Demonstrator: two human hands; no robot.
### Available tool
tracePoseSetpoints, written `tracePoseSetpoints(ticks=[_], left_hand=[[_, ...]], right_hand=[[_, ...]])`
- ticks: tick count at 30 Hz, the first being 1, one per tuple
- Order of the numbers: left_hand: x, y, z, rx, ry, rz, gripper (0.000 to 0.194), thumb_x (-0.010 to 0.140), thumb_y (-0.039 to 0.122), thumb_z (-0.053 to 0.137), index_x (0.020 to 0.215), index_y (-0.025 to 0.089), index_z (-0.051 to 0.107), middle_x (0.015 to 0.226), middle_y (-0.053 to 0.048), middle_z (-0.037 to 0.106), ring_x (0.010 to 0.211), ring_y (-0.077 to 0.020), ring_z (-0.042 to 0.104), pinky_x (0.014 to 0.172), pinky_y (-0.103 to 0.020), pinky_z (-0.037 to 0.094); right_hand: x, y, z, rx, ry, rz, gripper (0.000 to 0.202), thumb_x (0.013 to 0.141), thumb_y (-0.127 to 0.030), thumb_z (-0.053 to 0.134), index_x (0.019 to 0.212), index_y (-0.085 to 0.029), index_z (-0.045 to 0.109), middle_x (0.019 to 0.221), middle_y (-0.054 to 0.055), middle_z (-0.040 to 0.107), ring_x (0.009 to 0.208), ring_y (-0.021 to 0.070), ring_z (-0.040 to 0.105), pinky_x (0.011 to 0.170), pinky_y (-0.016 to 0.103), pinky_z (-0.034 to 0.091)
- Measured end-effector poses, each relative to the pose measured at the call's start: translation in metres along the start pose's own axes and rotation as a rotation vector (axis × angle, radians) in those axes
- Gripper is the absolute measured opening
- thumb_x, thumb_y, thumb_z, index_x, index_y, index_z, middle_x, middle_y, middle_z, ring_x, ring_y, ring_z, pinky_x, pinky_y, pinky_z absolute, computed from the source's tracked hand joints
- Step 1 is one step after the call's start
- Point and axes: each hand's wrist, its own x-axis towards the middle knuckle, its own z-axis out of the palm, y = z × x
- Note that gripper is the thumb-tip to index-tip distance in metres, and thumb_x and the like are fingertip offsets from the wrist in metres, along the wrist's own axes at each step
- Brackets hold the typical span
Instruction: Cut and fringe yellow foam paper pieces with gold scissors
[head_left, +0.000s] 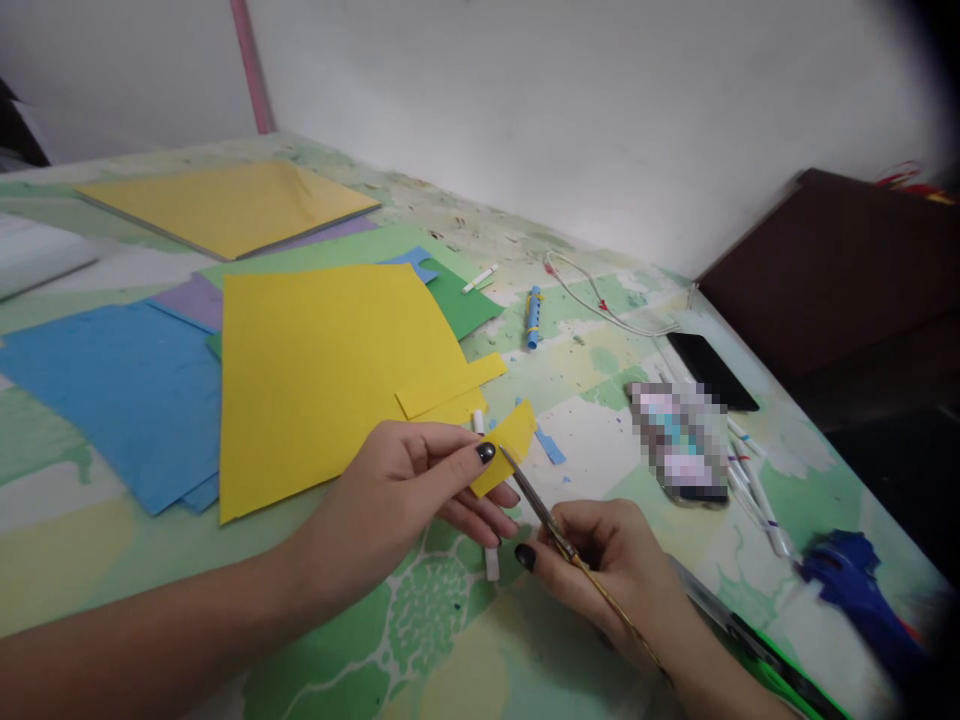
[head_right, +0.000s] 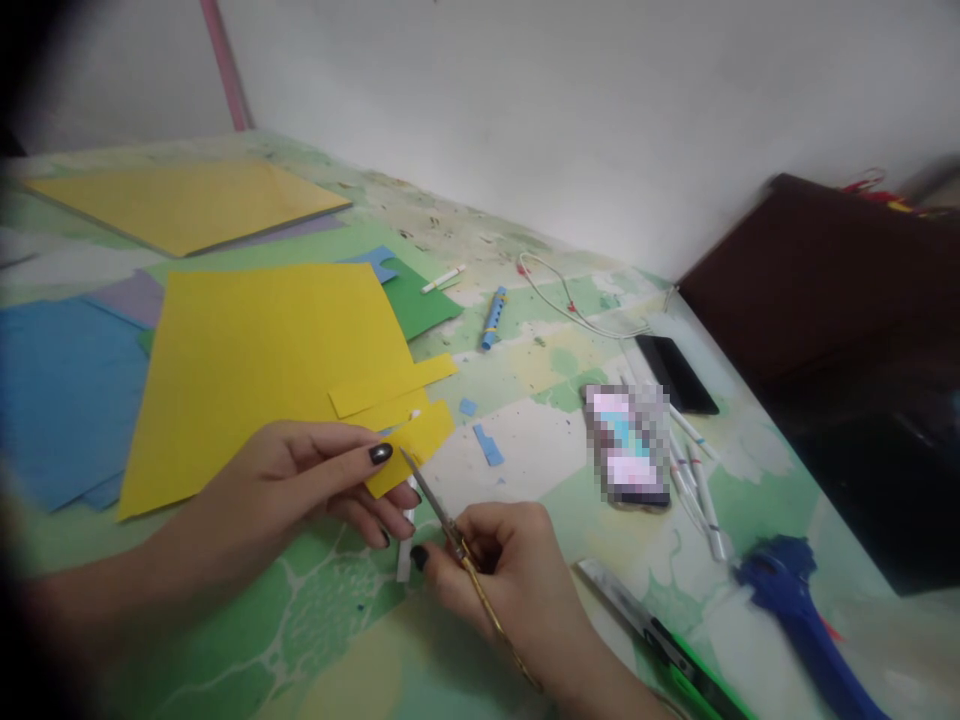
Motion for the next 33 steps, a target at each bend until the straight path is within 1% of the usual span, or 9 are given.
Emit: tracePoseSetpoints(ticks=[5, 11, 16, 22, 27, 33], left_hand=[[-0.0006, 0.0005, -0.0015, -0.014, -0.004, 0.002, 0.018, 0.083, 0.024, 0.053, 0.078, 0.013, 0.066, 0.071, -0.005, 0.071, 0.061, -0.0164, 0.069, 0.053, -0.020, 0.056], [-0.0015, 0.0047, 0.0014, 0.021, 0.023, -0.027, 0.018, 0.082, 0.024, 0.053, 0.076, 0.012, 0.065, 0.070, -0.006, 0.071, 0.060, -0.0167, 0.069, 0.054, -0.022, 0.056], [-0.0013, 0.0052, 0.0020, 0.052, 0.024, -0.047, 0.017, 0.081, 0.025, 0.055, 0.075, 0.012, 0.064, 0.069, -0.006, 0.071, 0.059, -0.0161, 0.068, 0.053, -0.021, 0.055], [-0.0004, 0.0055, 0.0027, 0.065, 0.029, -0.057, 0.018, 0.081, 0.024, 0.054, 0.073, 0.011, 0.064, 0.069, -0.005, 0.070, 0.058, -0.0155, 0.068, 0.053, -0.021, 0.055], [-0.0020, 0.0061, 0.0032, 0.086, 0.040, -0.054, 0.019, 0.082, 0.024, 0.054, 0.072, 0.012, 0.065, 0.068, -0.005, 0.070, 0.060, -0.0148, 0.068, 0.054, -0.019, 0.055], [-0.0031, 0.0074, 0.0039, 0.090, 0.054, -0.061, 0.019, 0.081, 0.023, 0.054, 0.072, 0.012, 0.066, 0.067, -0.005, 0.070, 0.059, -0.0155, 0.068, 0.054, -0.020, 0.055]], right_hand=[[-0.0035, -0.0031, -0.0006, 0.114, -0.068, -0.018, 0.032, 0.069, -0.035, 0.060, 0.053, -0.018, 0.038, 0.049, -0.007, 0.024, 0.046, 0.0061, 0.020, 0.040, 0.022, 0.014], [-0.0056, -0.0060, -0.0017, 0.169, -0.102, 0.028, 0.036, 0.066, -0.036, 0.067, 0.053, -0.017, 0.040, 0.047, -0.008, 0.024, 0.043, 0.0047, 0.020, 0.039, 0.021, 0.013], [-0.0042, -0.0034, -0.0017, 0.136, -0.082, 0.014, 0.035, 0.066, -0.037, 0.067, 0.053, -0.017, 0.042, 0.048, -0.008, 0.024, 0.045, 0.0054, 0.020, 0.040, 0.021, 0.013], [-0.0031, -0.0019, -0.0005, 0.069, -0.073, -0.010, 0.031, 0.071, -0.036, 0.060, 0.054, -0.017, 0.043, 0.049, -0.008, 0.024, 0.046, 0.0062, 0.020, 0.041, 0.023, 0.013], [-0.0035, -0.0032, -0.0010, 0.038, -0.066, -0.022, 0.032, 0.070, -0.038, 0.059, 0.054, -0.017, 0.042, 0.050, -0.007, 0.026, 0.047, 0.0066, 0.021, 0.042, 0.023, 0.014], [-0.0022, -0.0031, -0.0003, 0.046, -0.056, -0.010, 0.033, 0.069, -0.036, 0.060, 0.052, -0.017, 0.040, 0.049, -0.007, 0.024, 0.046, 0.0062, 0.020, 0.041, 0.022, 0.014]])
